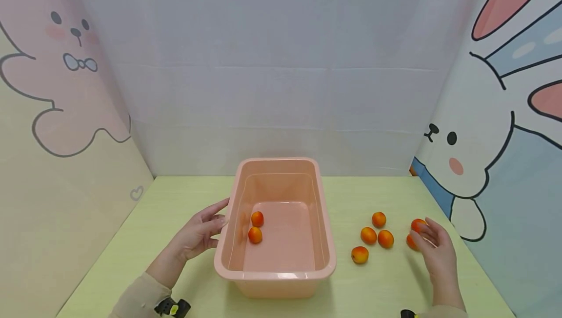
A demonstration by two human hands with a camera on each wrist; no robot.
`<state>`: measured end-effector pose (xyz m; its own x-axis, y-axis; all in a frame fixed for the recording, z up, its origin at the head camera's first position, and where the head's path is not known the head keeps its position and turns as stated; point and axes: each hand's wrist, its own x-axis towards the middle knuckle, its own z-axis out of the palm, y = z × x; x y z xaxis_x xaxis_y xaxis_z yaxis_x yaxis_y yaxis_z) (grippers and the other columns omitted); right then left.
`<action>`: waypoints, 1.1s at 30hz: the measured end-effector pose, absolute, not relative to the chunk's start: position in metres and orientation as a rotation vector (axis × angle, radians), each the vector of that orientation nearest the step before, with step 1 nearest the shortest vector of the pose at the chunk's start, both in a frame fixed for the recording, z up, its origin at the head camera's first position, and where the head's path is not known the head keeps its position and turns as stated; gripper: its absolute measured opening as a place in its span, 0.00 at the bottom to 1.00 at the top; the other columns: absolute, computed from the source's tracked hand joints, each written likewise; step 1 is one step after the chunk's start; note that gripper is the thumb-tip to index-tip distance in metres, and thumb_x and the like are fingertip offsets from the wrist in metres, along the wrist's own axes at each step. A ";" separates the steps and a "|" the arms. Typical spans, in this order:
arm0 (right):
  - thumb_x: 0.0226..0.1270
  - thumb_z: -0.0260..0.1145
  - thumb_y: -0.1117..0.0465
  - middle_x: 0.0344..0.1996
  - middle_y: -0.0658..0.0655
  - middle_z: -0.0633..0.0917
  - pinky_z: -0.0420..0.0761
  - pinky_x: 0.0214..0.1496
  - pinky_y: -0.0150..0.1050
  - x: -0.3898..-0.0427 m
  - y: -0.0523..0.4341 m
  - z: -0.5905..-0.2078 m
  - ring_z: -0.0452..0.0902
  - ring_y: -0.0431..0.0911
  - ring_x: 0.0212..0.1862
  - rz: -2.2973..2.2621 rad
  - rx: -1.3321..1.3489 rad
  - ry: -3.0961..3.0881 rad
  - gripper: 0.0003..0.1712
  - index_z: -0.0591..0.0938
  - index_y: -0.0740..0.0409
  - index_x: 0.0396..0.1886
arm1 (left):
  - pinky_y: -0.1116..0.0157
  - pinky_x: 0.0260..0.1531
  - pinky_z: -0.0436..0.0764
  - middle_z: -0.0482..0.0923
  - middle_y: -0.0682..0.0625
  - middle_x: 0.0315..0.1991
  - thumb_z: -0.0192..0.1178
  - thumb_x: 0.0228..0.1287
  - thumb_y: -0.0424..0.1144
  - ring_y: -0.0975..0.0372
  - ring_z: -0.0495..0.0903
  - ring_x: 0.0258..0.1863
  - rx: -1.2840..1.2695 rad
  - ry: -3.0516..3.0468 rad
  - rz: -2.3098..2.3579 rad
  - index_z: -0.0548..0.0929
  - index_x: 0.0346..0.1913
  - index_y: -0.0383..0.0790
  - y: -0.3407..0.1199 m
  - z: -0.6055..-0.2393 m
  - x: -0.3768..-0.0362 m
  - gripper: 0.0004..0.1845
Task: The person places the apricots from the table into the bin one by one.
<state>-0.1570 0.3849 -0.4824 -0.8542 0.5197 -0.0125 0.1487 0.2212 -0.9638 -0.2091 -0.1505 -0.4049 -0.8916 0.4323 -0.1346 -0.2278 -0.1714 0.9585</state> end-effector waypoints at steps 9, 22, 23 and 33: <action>0.73 0.59 0.49 0.75 0.65 0.56 0.67 0.69 0.36 -0.167 0.396 -0.496 0.53 0.58 0.71 1.614 -0.856 -2.375 0.44 0.51 0.59 0.79 | 0.59 0.35 0.87 0.80 0.48 0.42 0.56 0.72 0.32 0.60 0.83 0.37 0.241 1.697 2.097 0.53 0.78 0.39 -0.151 -0.404 -0.208 0.37; 0.74 0.59 0.47 0.75 0.68 0.53 0.54 0.75 0.57 -0.169 0.405 -0.508 0.49 0.63 0.72 1.688 -0.807 -2.420 0.46 0.49 0.63 0.79 | 0.59 0.35 0.87 0.80 0.47 0.43 0.57 0.72 0.32 0.60 0.82 0.36 0.229 1.704 2.088 0.55 0.78 0.41 -0.151 -0.403 -0.208 0.36; 0.74 0.59 0.47 0.75 0.69 0.54 0.55 0.75 0.57 -0.169 0.405 -0.509 0.50 0.63 0.71 1.681 -0.804 -2.427 0.46 0.50 0.64 0.78 | 0.60 0.34 0.87 0.80 0.47 0.43 0.57 0.72 0.32 0.60 0.82 0.36 0.228 1.704 2.087 0.55 0.78 0.40 -0.151 -0.403 -0.208 0.36; 0.74 0.59 0.55 0.72 0.74 0.55 0.51 0.74 0.61 -0.166 0.404 -0.508 0.49 0.68 0.71 1.587 -0.705 -2.536 0.39 0.56 0.70 0.74 | 0.60 0.34 0.87 0.80 0.48 0.42 0.57 0.72 0.32 0.60 0.83 0.37 0.225 1.698 2.089 0.55 0.78 0.41 -0.150 -0.404 -0.209 0.36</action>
<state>-0.1664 0.4036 -0.5082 -0.8924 0.4134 -0.1807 0.3432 0.3620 -0.8667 -0.2093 -0.1504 -0.4036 -0.8914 0.4293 -0.1450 -0.2296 -0.1521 0.9613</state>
